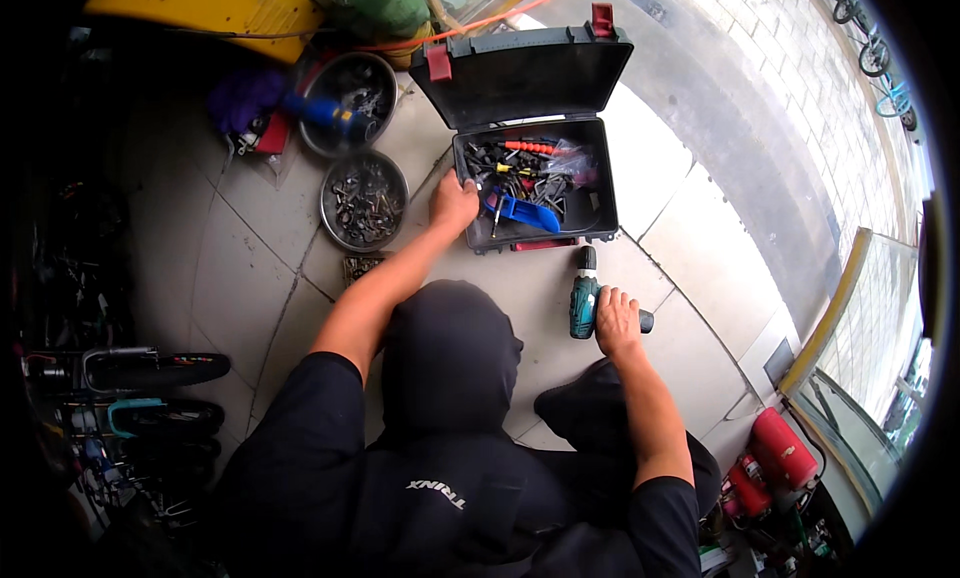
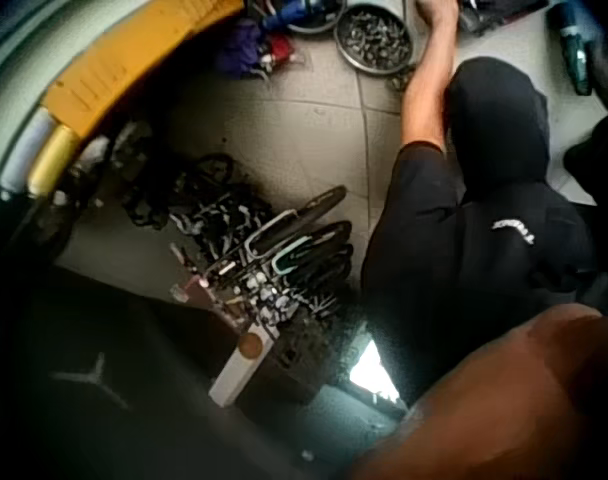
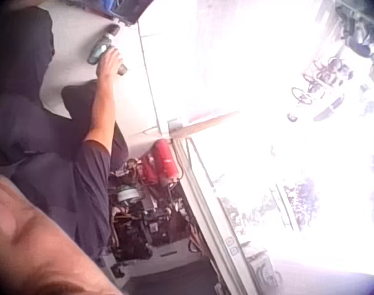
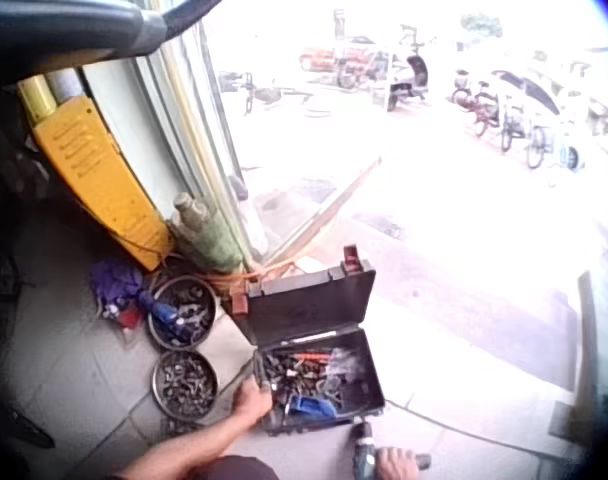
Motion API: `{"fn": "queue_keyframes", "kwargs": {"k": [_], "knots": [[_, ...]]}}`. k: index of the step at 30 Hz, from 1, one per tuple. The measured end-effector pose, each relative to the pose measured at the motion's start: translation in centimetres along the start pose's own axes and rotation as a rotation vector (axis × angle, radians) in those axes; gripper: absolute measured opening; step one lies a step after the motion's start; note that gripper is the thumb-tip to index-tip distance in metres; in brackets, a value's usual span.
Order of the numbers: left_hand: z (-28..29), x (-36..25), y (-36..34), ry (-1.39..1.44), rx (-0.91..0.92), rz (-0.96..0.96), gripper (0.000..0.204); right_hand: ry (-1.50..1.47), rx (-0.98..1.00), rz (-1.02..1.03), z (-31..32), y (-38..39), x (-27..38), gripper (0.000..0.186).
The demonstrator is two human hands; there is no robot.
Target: The person retrieves a drill bit from a toolbox and uses a cordless drill to remove a bolt from the bicycle crankset. They then remove the chain from the chainring and place it on the frame.
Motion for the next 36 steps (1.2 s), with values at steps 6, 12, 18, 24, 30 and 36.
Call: {"fn": "queue_keyframes", "kwargs": {"k": [6,12,18,24,30,36], "knots": [[-0.8,0.4,-0.6,-0.065,0.039,-0.045,0.031,0.039,0.311,0.052,4.2,-2.0,1.6,0.038],[1.3,0.7,-1.5,-0.145,0.141,-0.032,0.039,-0.575,-0.074,0.182,19.2,-11.9,3.8,0.027],[4.8,-2.5,-2.6,0.360,-0.020,-0.217,0.106,-0.420,-0.600,0.202,14.8,-20.7,7.3,0.035],[12.5,-12.8,-5.6,0.362,-0.351,-1.004,0.095,-0.323,-0.365,0.201,13.7,-20.2,10.6,0.031],[11.7,-14.7,-6.5,0.544,-0.182,-0.951,0.056,-0.319,-0.466,0.309,16.3,-15.3,6.8,0.024],[11.4,-15.6,-5.3,0.597,-0.211,-0.909,0.050,-0.473,-0.356,0.392,14.9,-9.8,4.5,0.035]]}}
Point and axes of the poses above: each hand's wrist, its own y-axis away from the middle knuckle, its own z-axis out of the back of the hand, x = y × z, the point moved 2 cm from there along -y, towards the middle knuckle, and after that the axes turned 7 degrees about -x, right-handed, at the moved point
